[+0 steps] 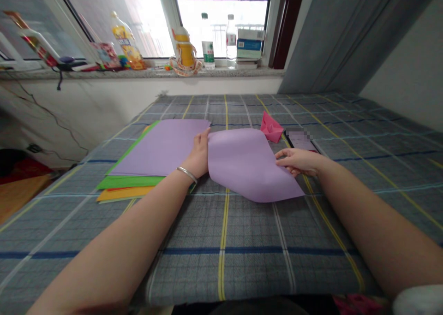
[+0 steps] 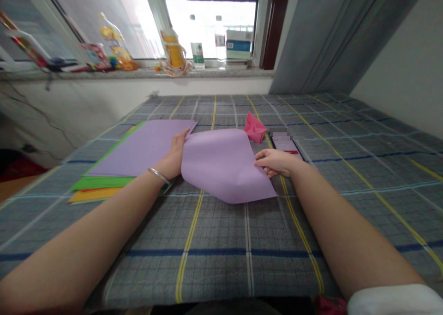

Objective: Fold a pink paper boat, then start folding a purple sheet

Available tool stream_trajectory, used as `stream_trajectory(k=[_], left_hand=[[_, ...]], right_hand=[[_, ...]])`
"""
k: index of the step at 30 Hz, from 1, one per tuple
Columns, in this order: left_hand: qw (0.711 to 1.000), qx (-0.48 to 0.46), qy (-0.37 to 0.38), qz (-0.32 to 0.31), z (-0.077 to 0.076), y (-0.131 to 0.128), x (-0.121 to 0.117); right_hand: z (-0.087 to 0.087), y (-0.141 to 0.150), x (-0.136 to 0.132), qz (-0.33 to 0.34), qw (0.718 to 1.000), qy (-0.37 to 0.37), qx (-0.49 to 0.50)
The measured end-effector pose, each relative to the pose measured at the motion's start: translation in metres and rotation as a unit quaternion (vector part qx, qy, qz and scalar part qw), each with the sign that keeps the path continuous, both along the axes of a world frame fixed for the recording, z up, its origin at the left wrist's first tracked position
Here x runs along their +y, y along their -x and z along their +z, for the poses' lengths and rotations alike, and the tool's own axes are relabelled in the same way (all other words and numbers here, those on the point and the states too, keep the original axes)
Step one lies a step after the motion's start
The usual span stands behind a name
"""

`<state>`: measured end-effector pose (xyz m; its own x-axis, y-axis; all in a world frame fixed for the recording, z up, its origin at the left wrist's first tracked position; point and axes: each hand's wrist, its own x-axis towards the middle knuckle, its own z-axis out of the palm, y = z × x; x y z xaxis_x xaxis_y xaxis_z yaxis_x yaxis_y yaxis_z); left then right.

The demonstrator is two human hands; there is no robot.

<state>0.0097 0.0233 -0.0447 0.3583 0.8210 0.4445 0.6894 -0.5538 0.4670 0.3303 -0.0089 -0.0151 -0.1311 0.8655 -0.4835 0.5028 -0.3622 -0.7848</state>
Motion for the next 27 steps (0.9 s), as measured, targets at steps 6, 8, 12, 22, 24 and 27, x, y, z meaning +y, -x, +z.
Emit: stream_trajectory(k=[6,8,12,22,24,27], left_hand=[[0.998,0.023,-0.005,-0.052,0.022,0.008,-0.005],[0.996,0.049,-0.015,-0.072,0.026,0.013,-0.004],[0.983,0.145,-0.007,-0.112,0.027,0.02,-0.001],[0.961,0.231,0.082,-0.131,0.014,0.025,0.01],[0.962,0.212,0.111,-0.132,0.014,0.026,0.01],[0.965,0.167,0.148,-0.138,0.02,0.027,0.008]], right_hand=[[0.0,-0.002,0.001,0.015,1.0,-0.007,-0.01],[0.001,-0.001,0.001,0.012,1.0,0.004,0.006],[0.001,-0.001,0.001,-0.013,1.0,0.005,0.028],[0.0,0.0,-0.002,0.033,0.998,-0.044,0.011],[0.003,0.001,-0.004,0.046,0.998,-0.037,0.011],[0.007,0.001,-0.006,0.053,0.998,-0.026,0.018]])
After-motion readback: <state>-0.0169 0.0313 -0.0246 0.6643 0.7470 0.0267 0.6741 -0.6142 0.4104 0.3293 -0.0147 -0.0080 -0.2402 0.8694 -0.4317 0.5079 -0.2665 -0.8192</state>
